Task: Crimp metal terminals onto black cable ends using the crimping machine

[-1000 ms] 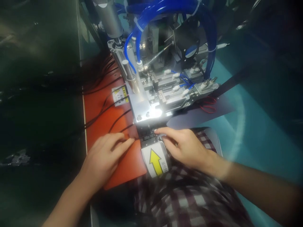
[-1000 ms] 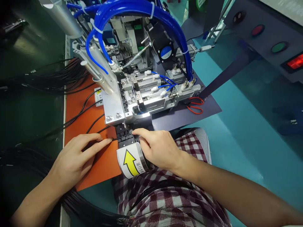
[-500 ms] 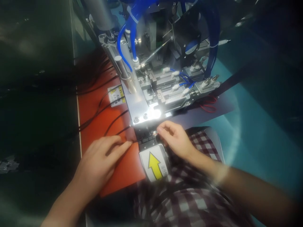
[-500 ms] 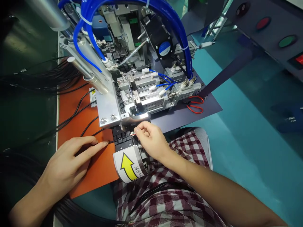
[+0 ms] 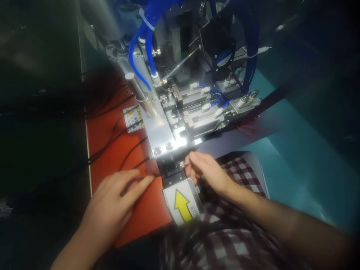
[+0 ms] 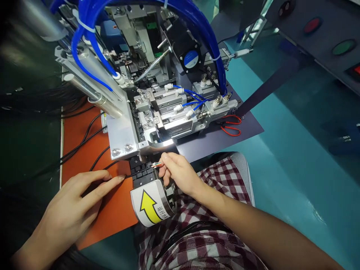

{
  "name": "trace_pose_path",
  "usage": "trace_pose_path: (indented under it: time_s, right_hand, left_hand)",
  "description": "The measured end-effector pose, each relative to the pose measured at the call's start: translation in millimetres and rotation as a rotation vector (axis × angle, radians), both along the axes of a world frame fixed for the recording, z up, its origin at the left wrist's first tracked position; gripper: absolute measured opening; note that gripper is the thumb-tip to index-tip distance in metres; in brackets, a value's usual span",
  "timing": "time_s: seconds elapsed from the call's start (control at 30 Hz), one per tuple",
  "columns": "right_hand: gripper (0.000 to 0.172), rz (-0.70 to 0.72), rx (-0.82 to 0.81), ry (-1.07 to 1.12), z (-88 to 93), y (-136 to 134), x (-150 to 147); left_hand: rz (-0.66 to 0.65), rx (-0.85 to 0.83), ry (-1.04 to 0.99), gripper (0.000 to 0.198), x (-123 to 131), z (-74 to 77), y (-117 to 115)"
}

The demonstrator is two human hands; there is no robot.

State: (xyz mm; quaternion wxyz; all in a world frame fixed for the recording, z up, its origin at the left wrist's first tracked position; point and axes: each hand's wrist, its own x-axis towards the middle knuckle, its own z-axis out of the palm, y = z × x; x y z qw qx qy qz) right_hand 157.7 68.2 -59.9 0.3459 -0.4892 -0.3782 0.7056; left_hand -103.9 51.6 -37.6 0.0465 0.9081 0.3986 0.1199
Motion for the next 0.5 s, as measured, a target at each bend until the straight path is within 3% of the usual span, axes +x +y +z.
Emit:
trace_pose_path:
  time_s: [0.2, 0.5]
  right_hand:
    - [0.031, -0.059, 0.102, -0.008, -3.6, -4.7, -6.1]
    - [0.035, -0.067, -0.031, 0.022, 1.8, -4.2, -1.0]
  left_hand:
    - [0.007, 0.003, 0.001, 0.050, -0.2, 0.1, -0.8]
    - [0.011, 0.020, -0.022, 0.051, 0.9, -0.5, -0.1]
